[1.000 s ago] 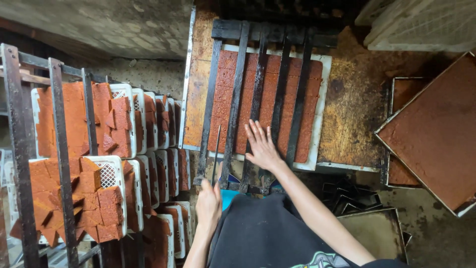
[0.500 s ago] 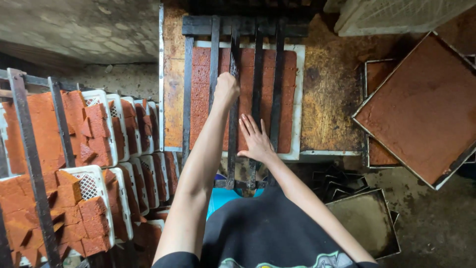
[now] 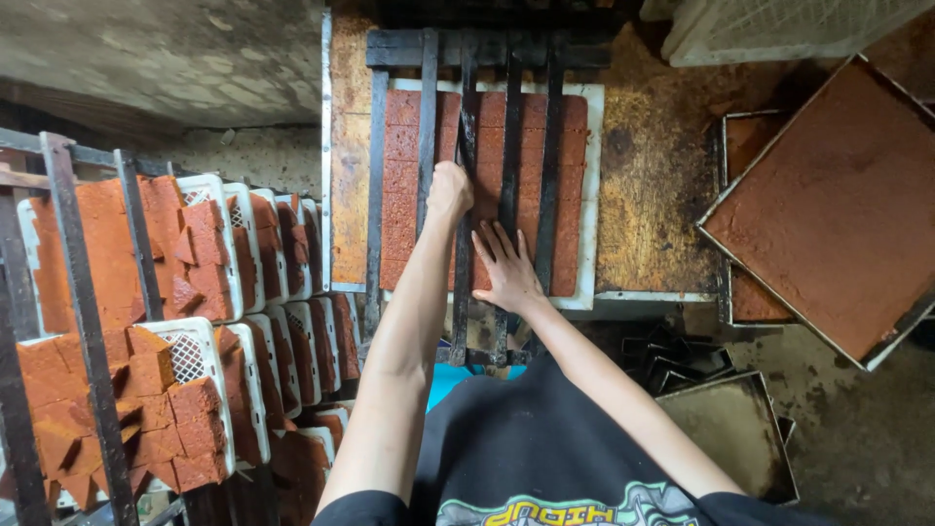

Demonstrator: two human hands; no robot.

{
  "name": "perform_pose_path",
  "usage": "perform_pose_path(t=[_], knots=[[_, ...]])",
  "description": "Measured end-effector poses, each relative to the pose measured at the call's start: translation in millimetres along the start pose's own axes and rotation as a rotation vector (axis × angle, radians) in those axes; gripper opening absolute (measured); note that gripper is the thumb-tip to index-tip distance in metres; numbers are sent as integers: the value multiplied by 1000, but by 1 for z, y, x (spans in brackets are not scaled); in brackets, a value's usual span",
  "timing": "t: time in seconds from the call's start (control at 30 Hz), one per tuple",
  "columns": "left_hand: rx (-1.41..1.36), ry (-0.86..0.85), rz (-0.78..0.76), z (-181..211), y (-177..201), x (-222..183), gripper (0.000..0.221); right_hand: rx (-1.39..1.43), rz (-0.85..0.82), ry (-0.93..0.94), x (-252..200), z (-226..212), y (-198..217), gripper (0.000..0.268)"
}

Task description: Using a metal guide frame and a knife to cut large sheets of bread into uniform strips on a production table.

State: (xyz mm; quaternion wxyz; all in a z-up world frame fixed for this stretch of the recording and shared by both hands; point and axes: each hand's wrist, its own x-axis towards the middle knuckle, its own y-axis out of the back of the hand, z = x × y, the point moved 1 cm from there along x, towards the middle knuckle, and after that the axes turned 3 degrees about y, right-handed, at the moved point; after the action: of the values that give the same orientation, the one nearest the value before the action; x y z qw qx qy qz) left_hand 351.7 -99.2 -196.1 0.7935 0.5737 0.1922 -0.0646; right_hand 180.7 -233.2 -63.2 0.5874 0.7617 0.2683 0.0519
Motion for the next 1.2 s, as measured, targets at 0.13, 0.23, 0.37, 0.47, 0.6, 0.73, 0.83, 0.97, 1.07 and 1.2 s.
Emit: perform_pose_path(t=[0.13,0.23,0.37,0.47,0.6,0.73,0.83,0.97,1.07,1.2], knots=[[-185,129,-136,-7,-1,-18,61,31,-39,-8,-3,-5,7,118],[-30,-27,92,-6,5,-46,59,-34,-52,-19,-1,-6,7,118],[-189,114,-19,-9,30,-104,51,-140,-25,-18,1,-5,-4,117],[-189,107,-8,-19,21,-150,46,-118,32,-6,1,5,-29,117],[-306,210,-146,-22,50,-216,42,-92,106,22,-3,0,-14,120],[-304,301,-235,-37,47,-269,40,-73,118,31,-4,1,-17,119],[-310,334,-298,-51,39,-308,41,-73,122,29,-3,2,-19,118],[-297,400,-377,-63,43,-362,40,-43,142,32,-5,2,-21,114],[-260,459,-436,-70,48,-387,41,-25,158,40,-4,0,-17,111],[-226,526,-495,-78,50,-408,42,-43,171,33,-5,0,-24,112]])
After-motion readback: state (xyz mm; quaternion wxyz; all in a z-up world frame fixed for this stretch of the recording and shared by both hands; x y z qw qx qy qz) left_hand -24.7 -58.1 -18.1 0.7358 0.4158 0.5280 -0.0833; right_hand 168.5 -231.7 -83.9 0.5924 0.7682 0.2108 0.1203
